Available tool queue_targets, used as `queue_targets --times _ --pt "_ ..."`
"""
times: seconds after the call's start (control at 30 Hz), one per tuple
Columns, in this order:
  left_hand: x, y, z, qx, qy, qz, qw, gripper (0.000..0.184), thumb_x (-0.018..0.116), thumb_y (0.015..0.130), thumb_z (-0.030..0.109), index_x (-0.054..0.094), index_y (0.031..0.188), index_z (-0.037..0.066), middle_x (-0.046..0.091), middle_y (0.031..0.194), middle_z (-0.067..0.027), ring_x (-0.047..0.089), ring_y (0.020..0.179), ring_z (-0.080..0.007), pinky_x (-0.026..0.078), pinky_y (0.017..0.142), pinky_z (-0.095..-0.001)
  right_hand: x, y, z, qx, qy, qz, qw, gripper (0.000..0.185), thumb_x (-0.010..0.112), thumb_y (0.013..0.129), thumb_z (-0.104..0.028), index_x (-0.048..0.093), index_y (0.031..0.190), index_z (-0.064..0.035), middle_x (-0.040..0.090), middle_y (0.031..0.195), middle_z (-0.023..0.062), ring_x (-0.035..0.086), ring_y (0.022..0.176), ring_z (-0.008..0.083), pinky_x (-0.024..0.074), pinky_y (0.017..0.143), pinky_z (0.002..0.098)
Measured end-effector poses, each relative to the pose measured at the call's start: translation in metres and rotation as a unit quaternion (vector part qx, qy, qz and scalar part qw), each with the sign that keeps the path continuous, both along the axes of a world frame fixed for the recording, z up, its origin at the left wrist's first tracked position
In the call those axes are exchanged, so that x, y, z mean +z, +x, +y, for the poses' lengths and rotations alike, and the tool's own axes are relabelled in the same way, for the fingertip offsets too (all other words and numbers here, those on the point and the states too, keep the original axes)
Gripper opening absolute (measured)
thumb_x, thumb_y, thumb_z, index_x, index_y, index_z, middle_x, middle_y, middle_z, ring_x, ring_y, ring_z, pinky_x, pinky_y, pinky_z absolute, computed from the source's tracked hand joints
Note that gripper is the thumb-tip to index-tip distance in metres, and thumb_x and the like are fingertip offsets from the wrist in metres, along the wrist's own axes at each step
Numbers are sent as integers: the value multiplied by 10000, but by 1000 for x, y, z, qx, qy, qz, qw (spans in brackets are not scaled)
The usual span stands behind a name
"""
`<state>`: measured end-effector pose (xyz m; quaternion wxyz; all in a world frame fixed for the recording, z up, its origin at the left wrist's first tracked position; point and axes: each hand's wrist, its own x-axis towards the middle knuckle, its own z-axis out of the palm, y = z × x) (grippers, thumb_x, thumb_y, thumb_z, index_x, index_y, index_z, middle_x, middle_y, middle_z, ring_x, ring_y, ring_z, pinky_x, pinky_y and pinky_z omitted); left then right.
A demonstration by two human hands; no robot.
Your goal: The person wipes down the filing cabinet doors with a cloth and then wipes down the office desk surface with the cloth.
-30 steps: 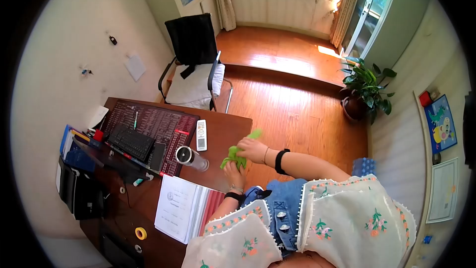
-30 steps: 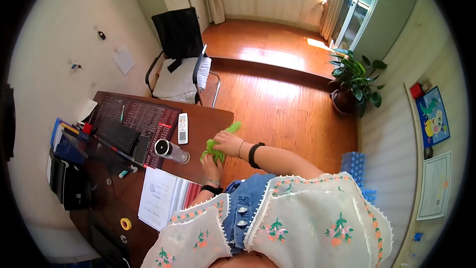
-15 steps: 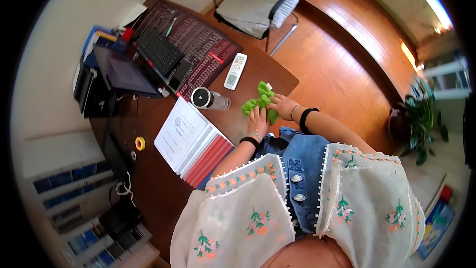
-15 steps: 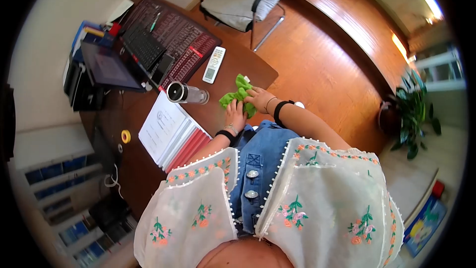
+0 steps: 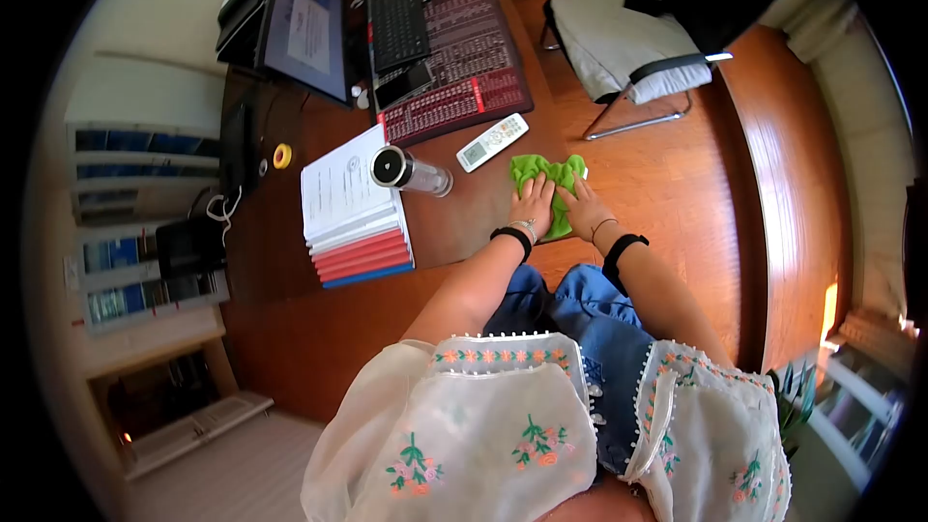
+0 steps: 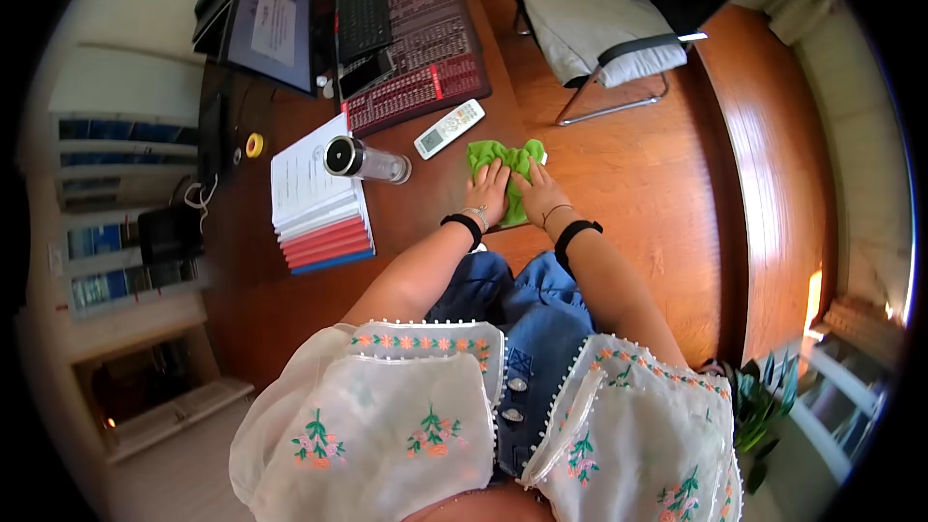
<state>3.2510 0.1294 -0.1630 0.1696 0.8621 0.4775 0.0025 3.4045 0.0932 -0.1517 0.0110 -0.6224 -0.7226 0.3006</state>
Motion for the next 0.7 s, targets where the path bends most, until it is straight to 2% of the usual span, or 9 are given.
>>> queue_targets --times 0.1,0.17,0.27,0.33,0.37,0.43,0.5,0.6,0.7 --pt "-3 3 18 0 40 -20 999 479 540 748 98 438 1216 110 361 1366 -91 331 1230 -265 307 955 -481 10 0 21 -10 -22 -22 999 594 521 837 -215 303 1384 -136 173 1443 232 202 1334 349 240 1074 386" --pt "-8 1 22 21 30 -18 999 481 540 749 102 436 1219 110 361 1369 -95 327 1235 -268 300 969 -484 9 -4 27 -2 -39 -5 999 598 523 832 -211 304 1383 -132 167 1447 228 186 1339 348 223 1081 382" --pt "-2 0 21 23 27 -46 998 482 550 750 115 436 1219 110 335 1391 -114 312 1249 -279 289 994 -474 11 -11 30 13 -54 -57 997 632 530 822 -213 277 1391 -109 175 1442 232 167 1336 383 206 1085 415" --pt "-10 -10 14 27 32 -50 998 483 553 750 119 437 1219 112 331 1393 -121 312 1250 -285 289 996 -469 8 -27 27 73 -35 -127 989 801 612 754 -261 191 1409 -76 109 1417 315 114 1316 473 219 1071 471" --pt "-11 -20 8 45 40 -58 996 484 555 751 123 437 1220 113 327 1394 -127 311 1251 -292 289 999 -465 11 -39 29 99 -30 -143 984 801 612 754 -261 191 1409 -76 109 1417 315 114 1316 473 219 1071 471" --pt "-11 -53 -10 79 40 -81 993 493 568 745 129 440 1221 117 325 1394 -134 317 1248 -297 295 995 -466 9 -72 21 68 -90 -48 992 868 647 707 -296 189 1404 -53 93 1409 334 91 1302 511 206 1071 485" --pt "-15 -77 -15 80 11 -52 995 507 586 738 136 441 1223 121 329 1391 -129 320 1251 -289 304 988 -464 2 -85 21 80 -99 -55 990 896 658 686 -303 185 1403 -47 74 1406 346 94 1299 518 202 1071 482" --pt "-10 -149 -33 60 11 -44 997 522 599 743 158 436 1237 126 313 1397 -122 314 1260 -292 304 991 -459 4 -127 12 157 -108 -29 981 899 650 688 -308 175 1406 -49 85 1382 388 100 1291 535 205 1068 487" --pt "-1 -194 -43 69 16 -23 997 521 598 753 177 436 1245 125 297 1404 -125 319 1257 -296 294 1006 -451 17 -175 15 223 -135 -58 964 880 636 698 -313 181 1409 -65 99 1377 395 127 1285 537 212 1065 489"
